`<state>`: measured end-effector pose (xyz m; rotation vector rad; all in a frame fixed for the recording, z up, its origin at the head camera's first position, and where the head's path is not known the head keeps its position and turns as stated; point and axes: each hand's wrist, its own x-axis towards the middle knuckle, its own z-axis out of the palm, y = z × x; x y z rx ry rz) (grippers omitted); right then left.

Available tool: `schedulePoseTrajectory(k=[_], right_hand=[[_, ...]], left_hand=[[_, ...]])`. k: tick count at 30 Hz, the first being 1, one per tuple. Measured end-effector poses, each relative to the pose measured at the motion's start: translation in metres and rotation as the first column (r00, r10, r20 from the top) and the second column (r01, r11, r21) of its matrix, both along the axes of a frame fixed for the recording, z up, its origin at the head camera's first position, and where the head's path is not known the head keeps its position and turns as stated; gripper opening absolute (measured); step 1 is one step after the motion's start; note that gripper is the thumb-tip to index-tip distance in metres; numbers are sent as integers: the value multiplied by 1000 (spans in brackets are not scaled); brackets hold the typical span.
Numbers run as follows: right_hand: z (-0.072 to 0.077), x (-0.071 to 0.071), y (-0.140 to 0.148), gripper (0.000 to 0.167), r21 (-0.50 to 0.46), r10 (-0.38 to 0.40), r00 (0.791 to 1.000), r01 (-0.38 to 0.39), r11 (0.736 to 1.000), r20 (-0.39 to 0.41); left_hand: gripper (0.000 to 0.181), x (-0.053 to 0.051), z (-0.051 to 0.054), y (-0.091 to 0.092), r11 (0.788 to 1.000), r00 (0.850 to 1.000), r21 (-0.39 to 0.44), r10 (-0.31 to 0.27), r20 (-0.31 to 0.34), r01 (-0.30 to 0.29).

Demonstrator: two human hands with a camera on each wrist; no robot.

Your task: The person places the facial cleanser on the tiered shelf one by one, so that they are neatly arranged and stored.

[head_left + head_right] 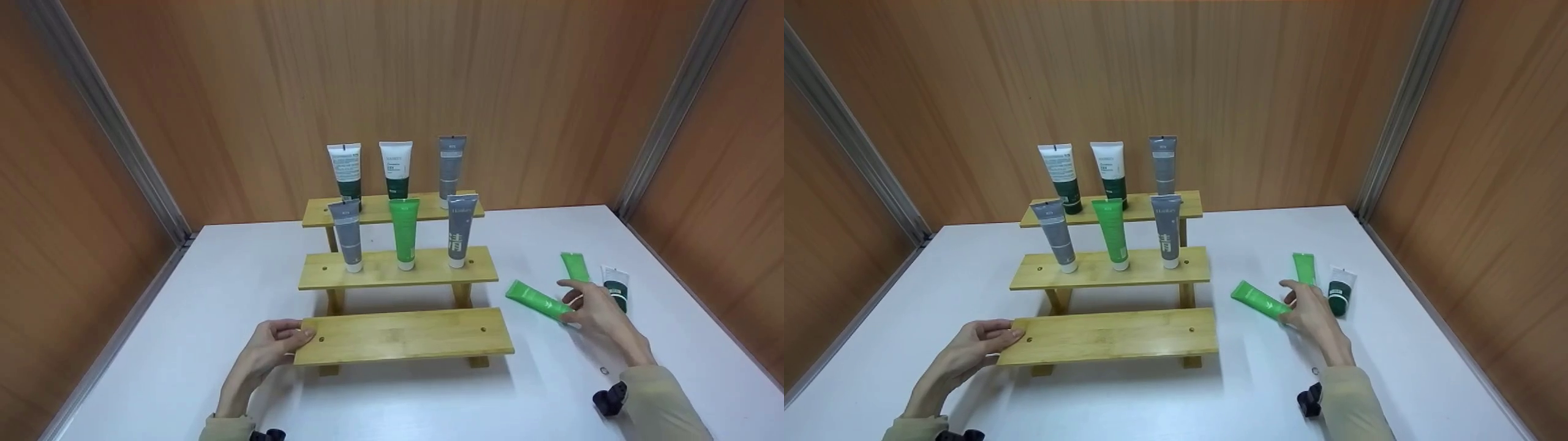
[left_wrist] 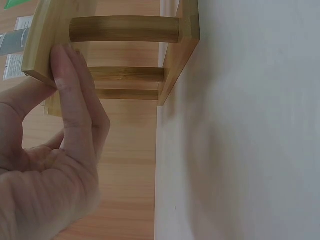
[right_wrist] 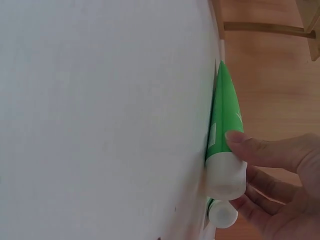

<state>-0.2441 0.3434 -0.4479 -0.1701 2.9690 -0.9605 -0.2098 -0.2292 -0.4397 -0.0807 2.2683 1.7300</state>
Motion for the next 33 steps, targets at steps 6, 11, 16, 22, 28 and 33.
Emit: schedulePoseTrajectory(k=[6,11,16,22,28,33], right_hand=[[2,-1,-2,65,45,3,997,-7,999,82],[2,-3,-3,59,55,-8,993,1,998,121],[-1,-5,-3,52,55,5,994,-11,998,113],[-3,-5,-4,51,41,-20,991,15,999,131],[-4,-3,-4,50,40,-43,991,39,998,128],[-4,1,-4,49,27,-60,992,57,998,114]], left_hand=[[61,1,1,0,1000,1000,14,-19,-3,19],[60,1,1,1,1000,1000,4,-14,3,14],[60,0,1,0,999,1000,21,-30,2,30],[59,0,1,-1,999,999,23,-39,-6,39],[57,1,0,0,999,999,16,-31,-9,31],[56,1,1,-1,999,999,23,-35,-16,35]])
